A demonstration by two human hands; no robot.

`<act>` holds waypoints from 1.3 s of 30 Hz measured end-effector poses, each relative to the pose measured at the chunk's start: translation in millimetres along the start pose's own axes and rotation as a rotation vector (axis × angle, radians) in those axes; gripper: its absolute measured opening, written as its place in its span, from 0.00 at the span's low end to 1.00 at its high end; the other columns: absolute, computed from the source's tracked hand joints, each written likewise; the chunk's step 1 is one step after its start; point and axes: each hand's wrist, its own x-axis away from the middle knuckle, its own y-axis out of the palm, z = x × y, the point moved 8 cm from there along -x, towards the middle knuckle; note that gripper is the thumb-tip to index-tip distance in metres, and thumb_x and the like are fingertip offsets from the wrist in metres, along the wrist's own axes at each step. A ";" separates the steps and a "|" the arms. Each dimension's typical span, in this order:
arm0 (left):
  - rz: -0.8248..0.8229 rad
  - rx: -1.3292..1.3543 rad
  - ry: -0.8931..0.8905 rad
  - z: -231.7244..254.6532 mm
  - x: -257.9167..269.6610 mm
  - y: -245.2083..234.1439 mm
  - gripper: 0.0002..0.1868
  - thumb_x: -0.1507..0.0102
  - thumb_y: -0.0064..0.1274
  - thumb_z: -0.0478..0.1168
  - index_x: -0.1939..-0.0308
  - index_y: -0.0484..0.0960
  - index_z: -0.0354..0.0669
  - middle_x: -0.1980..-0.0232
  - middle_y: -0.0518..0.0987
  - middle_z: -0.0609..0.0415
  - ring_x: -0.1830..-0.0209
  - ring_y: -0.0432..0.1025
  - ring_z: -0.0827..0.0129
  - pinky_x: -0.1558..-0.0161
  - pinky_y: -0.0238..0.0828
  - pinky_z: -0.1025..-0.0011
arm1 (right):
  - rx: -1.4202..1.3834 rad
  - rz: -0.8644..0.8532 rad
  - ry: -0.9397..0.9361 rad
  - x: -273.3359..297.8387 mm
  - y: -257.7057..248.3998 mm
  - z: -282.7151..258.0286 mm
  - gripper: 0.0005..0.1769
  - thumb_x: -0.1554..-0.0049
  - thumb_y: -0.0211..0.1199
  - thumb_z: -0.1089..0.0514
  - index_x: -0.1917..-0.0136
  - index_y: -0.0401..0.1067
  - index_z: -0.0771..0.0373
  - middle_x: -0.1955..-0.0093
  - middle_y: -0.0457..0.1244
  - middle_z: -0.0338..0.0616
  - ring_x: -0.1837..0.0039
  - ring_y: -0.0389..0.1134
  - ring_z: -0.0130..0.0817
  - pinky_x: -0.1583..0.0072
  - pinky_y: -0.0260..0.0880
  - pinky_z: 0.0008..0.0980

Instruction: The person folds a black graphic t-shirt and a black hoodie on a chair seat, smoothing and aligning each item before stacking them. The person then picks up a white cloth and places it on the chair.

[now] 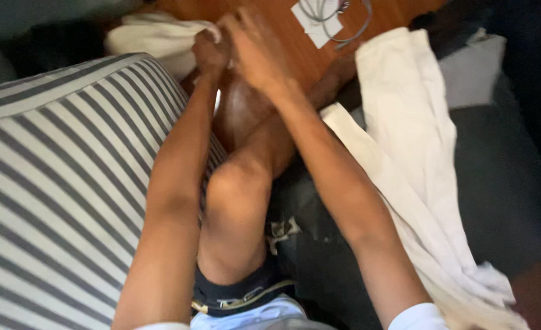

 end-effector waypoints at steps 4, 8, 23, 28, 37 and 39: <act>-0.351 0.276 0.283 58.1 30.0 11.4 0.09 0.41 0.60 0.37 0.64 0.78 0.35 0.65 0.78 0.48 0.66 0.71 0.66 0.64 0.69 0.64 | -0.030 0.031 0.027 34.0 -48.4 -0.3 0.49 0.63 0.68 0.73 0.28 0.61 0.59 0.29 0.57 0.59 0.28 0.55 0.65 0.33 0.60 0.55; -0.645 0.225 0.478 77.8 22.7 8.8 0.11 0.39 0.61 0.41 0.64 0.79 0.37 0.64 0.78 0.52 0.65 0.70 0.68 0.64 0.68 0.68 | -0.032 -0.015 0.281 51.0 -67.3 9.8 0.31 0.47 0.71 0.62 0.33 0.64 0.61 0.32 0.63 0.49 0.28 0.63 0.54 0.33 0.66 0.52; 0.113 -0.452 -0.368 -188.0 -82.5 -42.3 0.17 0.40 0.50 0.44 0.49 0.80 0.45 0.48 0.85 0.52 0.49 0.77 0.61 0.44 0.72 0.62 | 0.037 0.087 0.084 17.5 -11.5 -41.8 0.19 0.48 0.66 0.59 0.43 0.72 0.61 0.40 0.65 0.51 0.40 0.69 0.49 0.40 0.66 0.55; 0.150 -0.468 -0.448 -185.5 -86.9 -89.3 0.23 0.42 0.55 0.47 0.45 0.76 0.44 0.48 0.84 0.51 0.48 0.77 0.59 0.44 0.73 0.61 | -0.125 0.143 -0.054 -4.0 -14.1 -74.4 0.18 0.47 0.63 0.63 0.43 0.71 0.62 0.43 0.66 0.50 0.43 0.70 0.49 0.43 0.68 0.52; 0.159 -0.459 -0.520 -240.9 -76.8 -72.0 0.36 0.47 0.64 0.51 0.40 0.69 0.43 0.47 0.83 0.49 0.48 0.78 0.57 0.45 0.74 0.57 | -0.262 0.042 -0.182 1.0 -6.5 -98.1 0.09 0.41 0.64 0.61 0.46 0.71 0.59 0.47 0.66 0.44 0.43 0.70 0.47 0.40 0.69 0.49; 0.154 -0.454 -0.493 -220.4 -98.4 -61.3 0.39 0.48 0.66 0.52 0.38 0.67 0.42 0.46 0.83 0.49 0.47 0.78 0.56 0.45 0.74 0.56 | -0.290 0.101 -0.178 -1.3 -18.5 -86.5 0.12 0.43 0.66 0.60 0.45 0.71 0.59 0.46 0.66 0.46 0.45 0.70 0.49 0.42 0.69 0.48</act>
